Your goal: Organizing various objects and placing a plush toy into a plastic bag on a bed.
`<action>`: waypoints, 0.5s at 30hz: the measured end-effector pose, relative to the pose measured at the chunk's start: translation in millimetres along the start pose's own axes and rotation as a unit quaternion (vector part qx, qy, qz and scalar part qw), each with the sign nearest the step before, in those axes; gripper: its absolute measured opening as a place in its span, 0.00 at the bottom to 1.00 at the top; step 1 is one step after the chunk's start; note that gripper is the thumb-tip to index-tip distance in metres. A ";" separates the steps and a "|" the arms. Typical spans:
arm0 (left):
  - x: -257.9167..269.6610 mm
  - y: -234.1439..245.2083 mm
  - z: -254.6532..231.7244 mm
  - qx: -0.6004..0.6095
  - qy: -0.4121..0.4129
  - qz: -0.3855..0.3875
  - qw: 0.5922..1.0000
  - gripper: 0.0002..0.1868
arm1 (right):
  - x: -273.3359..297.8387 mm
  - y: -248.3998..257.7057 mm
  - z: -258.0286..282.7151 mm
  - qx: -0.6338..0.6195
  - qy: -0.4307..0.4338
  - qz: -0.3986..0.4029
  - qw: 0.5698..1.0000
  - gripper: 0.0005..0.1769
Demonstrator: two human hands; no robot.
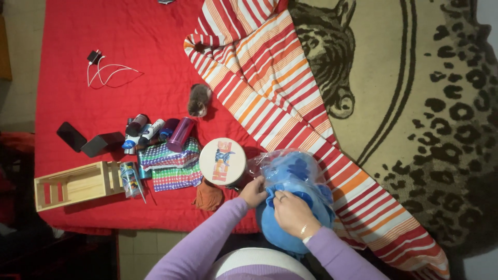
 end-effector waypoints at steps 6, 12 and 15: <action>15.9 21.4 -58.5 -0.090 0.011 -0.047 0.995 0.19 | -11.6 -62.7 -30.8 0.085 0.049 -0.048 0.994 0.21; 6.0 23.8 -36.6 -0.084 -0.018 -0.089 0.992 0.24 | -21.5 -55.5 -29.9 0.046 0.015 0.040 0.998 0.19; -1.7 10.1 -4.8 -0.096 0.031 -0.157 0.983 0.18 | -12.2 -47.2 -27.1 0.016 0.015 0.001 1.000 0.18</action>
Point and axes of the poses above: each hand's wrist, its own x-axis away from the middle knuckle, its own y-axis out of the back of the hand, z = x × y, the point moved 3 cm from there along -x, towards the middle knuckle, and after that the axes turned 7 degrees about -z, right-handed, at the moved point
